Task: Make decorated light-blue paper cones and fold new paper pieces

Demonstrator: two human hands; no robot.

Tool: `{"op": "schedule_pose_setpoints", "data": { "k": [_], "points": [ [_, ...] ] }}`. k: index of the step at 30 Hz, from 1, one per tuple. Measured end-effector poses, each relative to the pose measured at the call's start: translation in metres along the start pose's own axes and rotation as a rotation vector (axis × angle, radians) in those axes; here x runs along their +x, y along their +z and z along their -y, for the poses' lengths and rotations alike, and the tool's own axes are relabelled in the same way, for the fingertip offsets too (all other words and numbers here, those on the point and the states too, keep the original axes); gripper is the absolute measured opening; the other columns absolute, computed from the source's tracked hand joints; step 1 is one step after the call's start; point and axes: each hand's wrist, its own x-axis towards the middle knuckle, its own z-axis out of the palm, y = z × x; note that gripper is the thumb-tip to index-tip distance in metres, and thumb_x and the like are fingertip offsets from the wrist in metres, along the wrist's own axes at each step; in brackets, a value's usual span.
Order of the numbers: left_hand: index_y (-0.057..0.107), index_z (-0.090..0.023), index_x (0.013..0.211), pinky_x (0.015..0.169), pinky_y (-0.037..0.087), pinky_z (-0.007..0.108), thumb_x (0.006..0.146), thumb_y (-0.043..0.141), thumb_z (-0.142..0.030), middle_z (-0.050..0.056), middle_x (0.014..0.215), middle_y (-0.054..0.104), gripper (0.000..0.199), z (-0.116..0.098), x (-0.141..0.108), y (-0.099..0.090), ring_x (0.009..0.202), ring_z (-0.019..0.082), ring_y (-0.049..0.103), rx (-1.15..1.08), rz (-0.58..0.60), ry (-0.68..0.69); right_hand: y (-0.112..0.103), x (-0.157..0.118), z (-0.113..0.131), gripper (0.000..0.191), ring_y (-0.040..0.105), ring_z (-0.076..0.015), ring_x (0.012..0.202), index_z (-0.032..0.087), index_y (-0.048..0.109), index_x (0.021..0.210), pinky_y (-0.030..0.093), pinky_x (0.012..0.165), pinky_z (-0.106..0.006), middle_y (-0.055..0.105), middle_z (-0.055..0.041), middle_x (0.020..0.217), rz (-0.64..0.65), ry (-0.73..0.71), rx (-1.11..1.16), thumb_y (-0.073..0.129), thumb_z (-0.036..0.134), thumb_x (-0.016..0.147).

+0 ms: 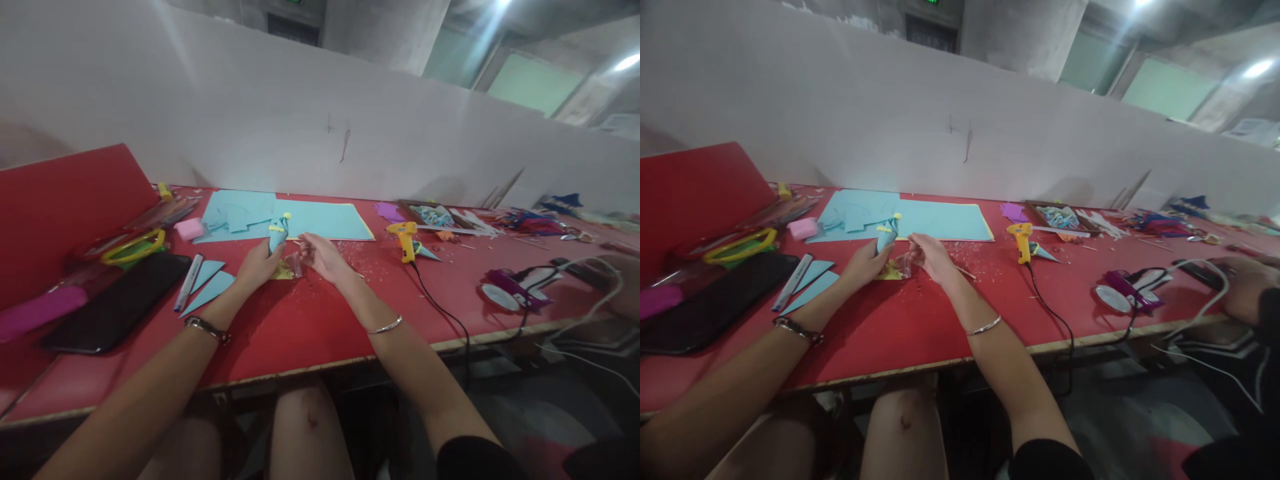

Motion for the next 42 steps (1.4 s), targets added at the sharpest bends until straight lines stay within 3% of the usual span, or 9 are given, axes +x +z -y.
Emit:
{"op": "schedule_pose_setpoints", "data": {
  "k": [4, 9, 16, 21, 27, 31, 34, 38, 42],
  "points": [
    [0.053, -0.015, 0.088, 0.052, 0.035, 0.024, 0.080, 0.034, -0.045, 0.006, 0.072, 0.062, 0.037, -0.0011, 0.0002, -0.0005, 0.062, 0.018, 0.056, 0.011, -0.002, -0.004, -0.0018, -0.0005, -0.0043, 0.023, 0.040, -0.0019, 0.043, 0.016, 0.051, 0.061, 0.036, 0.046, -0.015, 0.046, 0.0088, 0.048, -0.051, -0.068, -0.136, 0.065, 0.034, 0.060],
    [0.053, -0.016, 0.084, 0.052, 0.035, 0.024, 0.079, 0.033, -0.045, 0.006, 0.074, 0.062, 0.035, 0.0001, 0.0008, 0.0005, 0.063, 0.018, 0.056, 0.011, -0.011, 0.005, -0.0017, -0.0001, -0.0055, 0.021, 0.041, -0.0026, 0.042, 0.016, 0.057, 0.063, 0.034, 0.044, -0.016, 0.046, 0.0073, 0.048, -0.009, -0.085, -0.208, 0.057, 0.036, 0.067],
    [0.054, -0.016, 0.086, 0.052, 0.035, 0.024, 0.079, 0.032, -0.047, 0.005, 0.072, 0.062, 0.039, 0.0019, 0.0007, 0.0014, 0.061, 0.018, 0.055, -0.013, -0.023, 0.023, 0.0001, 0.0017, -0.0046, 0.014, 0.045, -0.0035, 0.044, 0.016, 0.063, 0.066, 0.036, 0.048, -0.017, 0.052, 0.0051, 0.051, 0.001, -0.054, -0.200, 0.050, 0.019, 0.070],
    [0.053, -0.016, 0.078, 0.051, 0.034, 0.024, 0.079, 0.027, -0.052, 0.004, 0.062, 0.058, 0.045, 0.0030, 0.0011, 0.0027, 0.059, 0.018, 0.053, -0.058, -0.048, 0.016, 0.0021, -0.0005, -0.0036, 0.018, 0.057, -0.0063, 0.058, 0.015, 0.062, 0.074, 0.044, 0.065, -0.021, 0.061, 0.0032, 0.060, -0.026, -0.044, -0.132, 0.048, 0.005, 0.069],
    [0.047, -0.018, 0.064, 0.049, 0.033, 0.024, 0.079, 0.024, -0.055, 0.000, 0.049, 0.047, 0.046, 0.0043, 0.0016, 0.0049, 0.053, 0.015, 0.049, -0.139, -0.050, 0.065, 0.0015, 0.0003, -0.0035, 0.008, 0.058, -0.0075, 0.054, 0.016, 0.059, 0.069, 0.047, 0.063, -0.022, 0.060, 0.0025, 0.053, -0.058, -0.078, -0.116, 0.053, 0.019, 0.074],
    [0.044, -0.019, 0.060, 0.048, 0.033, 0.024, 0.079, 0.024, -0.054, 0.000, 0.047, 0.046, 0.045, 0.0016, -0.0007, 0.0031, 0.052, 0.015, 0.048, -0.134, -0.033, 0.093, -0.0008, 0.0015, -0.0038, 0.013, 0.050, -0.0051, 0.045, 0.016, 0.057, 0.061, 0.044, 0.053, -0.020, 0.056, 0.0046, 0.051, -0.139, -0.251, -0.233, 0.058, 0.027, 0.069],
    [0.044, -0.019, 0.060, 0.047, 0.033, 0.024, 0.079, 0.024, -0.055, 0.000, 0.049, 0.048, 0.045, 0.0006, -0.0017, 0.0028, 0.053, 0.015, 0.048, -0.129, -0.017, 0.088, -0.0007, 0.0011, -0.0012, 0.004, 0.053, -0.0059, 0.051, 0.016, 0.060, 0.065, 0.045, 0.061, -0.021, 0.057, 0.0049, 0.054, -0.252, -0.374, -0.286, 0.060, 0.020, 0.065],
    [0.044, -0.018, 0.060, 0.048, 0.034, 0.023, 0.079, 0.025, -0.054, 0.001, 0.051, 0.049, 0.045, 0.0012, -0.0015, 0.0038, 0.055, 0.015, 0.049, -0.150, -0.015, 0.098, 0.0007, 0.0011, 0.0011, 0.007, 0.062, -0.0101, 0.069, 0.016, 0.061, 0.074, 0.046, 0.075, -0.026, 0.063, 0.0006, 0.066, -0.262, -0.337, -0.158, 0.056, 0.016, 0.068],
    [0.045, -0.018, 0.059, 0.046, 0.032, 0.023, 0.078, 0.026, -0.055, 0.000, 0.051, 0.048, 0.045, 0.0012, -0.0015, 0.0041, 0.054, 0.014, 0.048, -0.145, -0.036, 0.092, 0.0000, 0.0016, -0.0009, 0.011, 0.060, -0.0096, 0.055, 0.016, 0.059, 0.069, 0.047, 0.064, -0.025, 0.061, 0.0013, 0.058, -0.216, -0.317, -0.167, 0.055, 0.026, 0.072]
  ]
}}
